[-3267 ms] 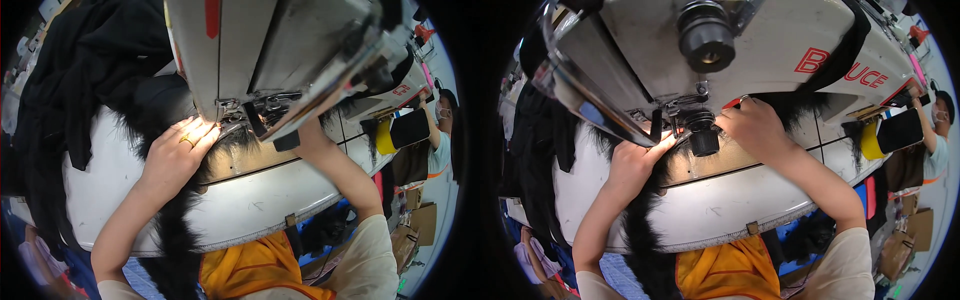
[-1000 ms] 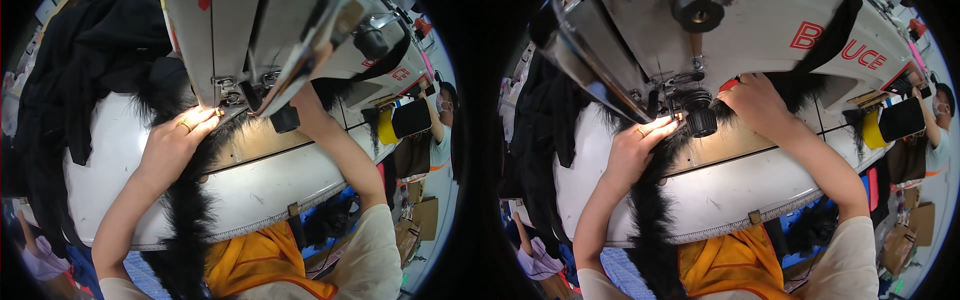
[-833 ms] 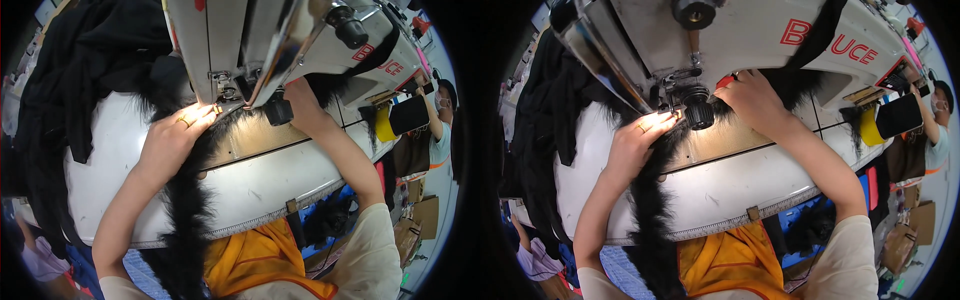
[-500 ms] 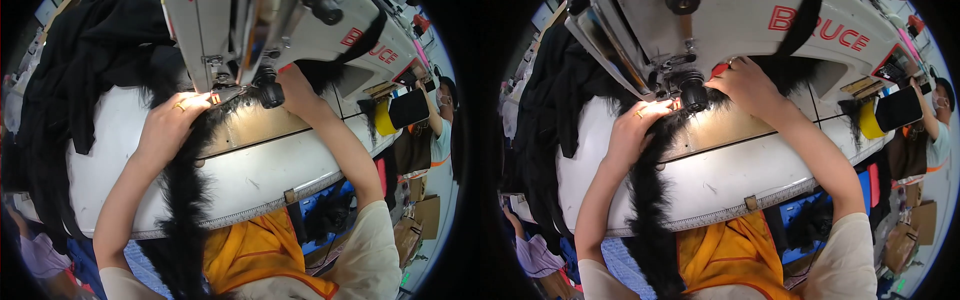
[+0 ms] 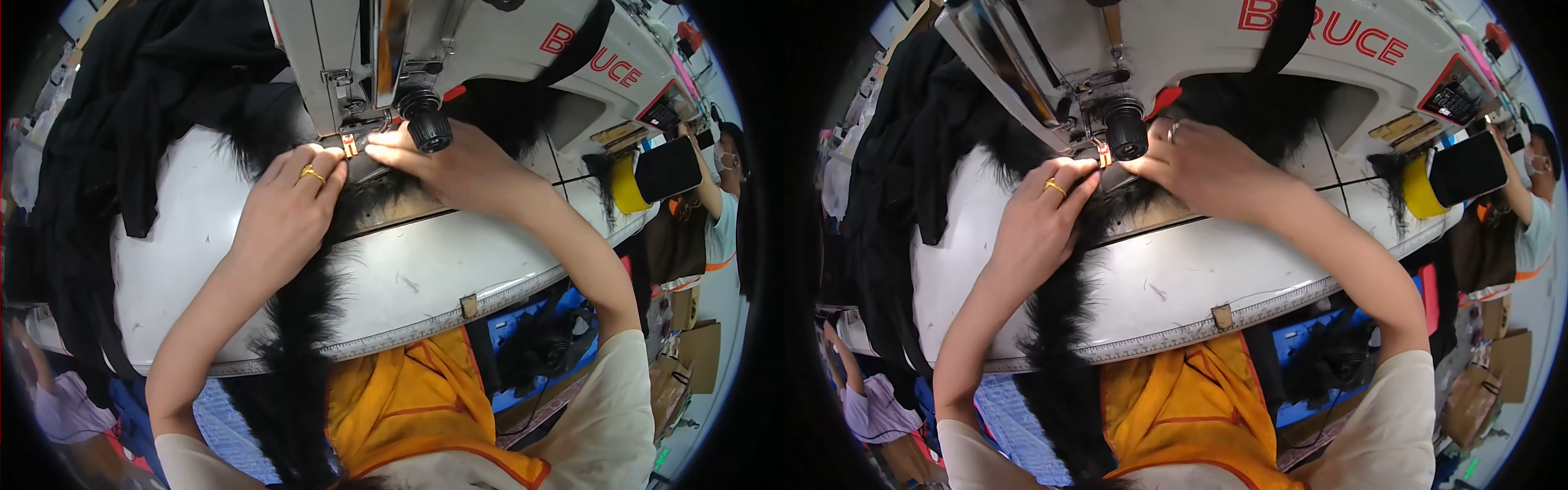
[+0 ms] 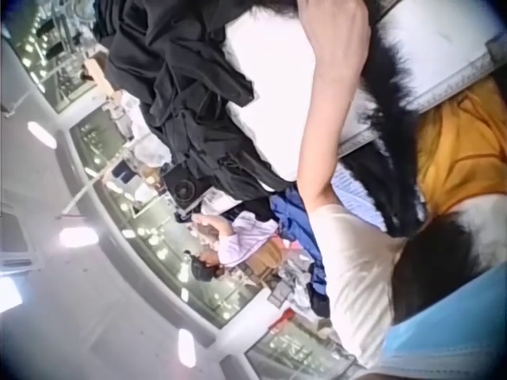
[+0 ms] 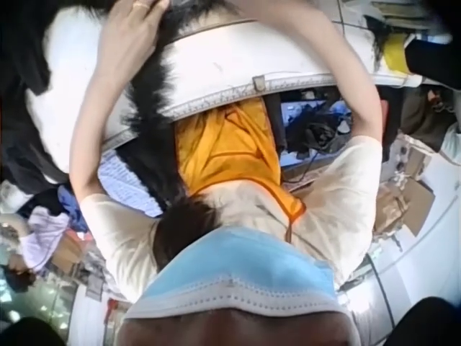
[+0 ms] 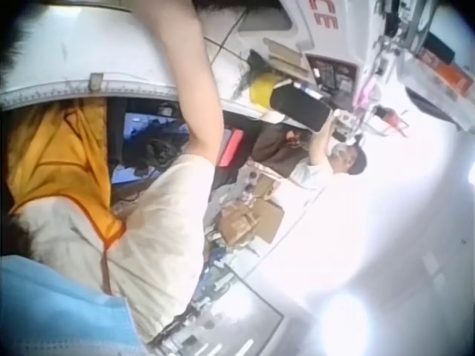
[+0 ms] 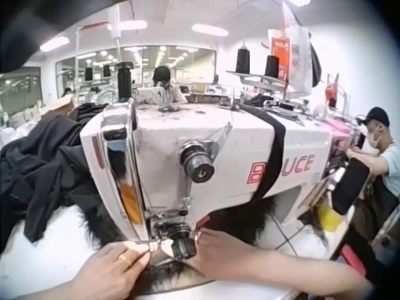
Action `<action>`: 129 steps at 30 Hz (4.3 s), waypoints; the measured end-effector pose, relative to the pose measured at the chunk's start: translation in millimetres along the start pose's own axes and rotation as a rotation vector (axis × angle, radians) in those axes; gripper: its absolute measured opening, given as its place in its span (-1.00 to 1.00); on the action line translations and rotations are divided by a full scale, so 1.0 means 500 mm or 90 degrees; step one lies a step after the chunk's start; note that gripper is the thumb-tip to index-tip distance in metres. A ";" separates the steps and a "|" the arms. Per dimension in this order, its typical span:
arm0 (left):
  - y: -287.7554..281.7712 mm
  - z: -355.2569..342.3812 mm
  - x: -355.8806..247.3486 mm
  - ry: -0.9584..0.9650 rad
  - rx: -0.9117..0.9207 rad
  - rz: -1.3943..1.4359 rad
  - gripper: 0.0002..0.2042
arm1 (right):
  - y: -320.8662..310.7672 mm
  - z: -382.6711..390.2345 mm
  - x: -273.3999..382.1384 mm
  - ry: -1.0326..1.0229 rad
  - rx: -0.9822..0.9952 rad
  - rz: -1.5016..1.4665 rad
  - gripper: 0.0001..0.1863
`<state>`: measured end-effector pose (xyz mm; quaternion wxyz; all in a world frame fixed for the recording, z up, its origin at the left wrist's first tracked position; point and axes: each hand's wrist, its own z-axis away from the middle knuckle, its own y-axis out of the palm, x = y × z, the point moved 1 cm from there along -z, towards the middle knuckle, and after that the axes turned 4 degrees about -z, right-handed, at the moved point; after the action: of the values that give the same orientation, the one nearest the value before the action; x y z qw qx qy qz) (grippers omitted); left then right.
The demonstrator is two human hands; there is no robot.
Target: Sewing a black fur trim onto a dark garment using an industrial sewing machine.
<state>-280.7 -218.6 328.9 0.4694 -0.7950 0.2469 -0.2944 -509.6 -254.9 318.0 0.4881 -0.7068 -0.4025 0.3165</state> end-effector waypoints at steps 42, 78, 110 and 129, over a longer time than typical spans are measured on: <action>0.028 -0.003 0.044 -0.025 0.018 0.248 -0.69 | 0.006 0.000 -0.058 0.131 -0.059 0.017 -0.85; -0.013 0.021 0.009 0.061 0.074 -0.037 -0.61 | -0.037 -0.012 0.046 0.028 0.086 -0.064 -0.32; 0.008 0.032 0.030 -0.024 0.021 0.183 -0.75 | 0.033 0.003 -0.009 0.138 0.029 0.087 -0.52; 0.039 -0.020 0.053 -0.015 -0.009 0.190 -0.71 | 0.005 0.003 -0.048 0.158 -0.129 -0.039 -0.88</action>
<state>-271.2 -251.0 322.0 0.5052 -0.7563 0.3587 -0.2100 -521.5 -276.0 316.2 0.4700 -0.7734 -0.3903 0.1693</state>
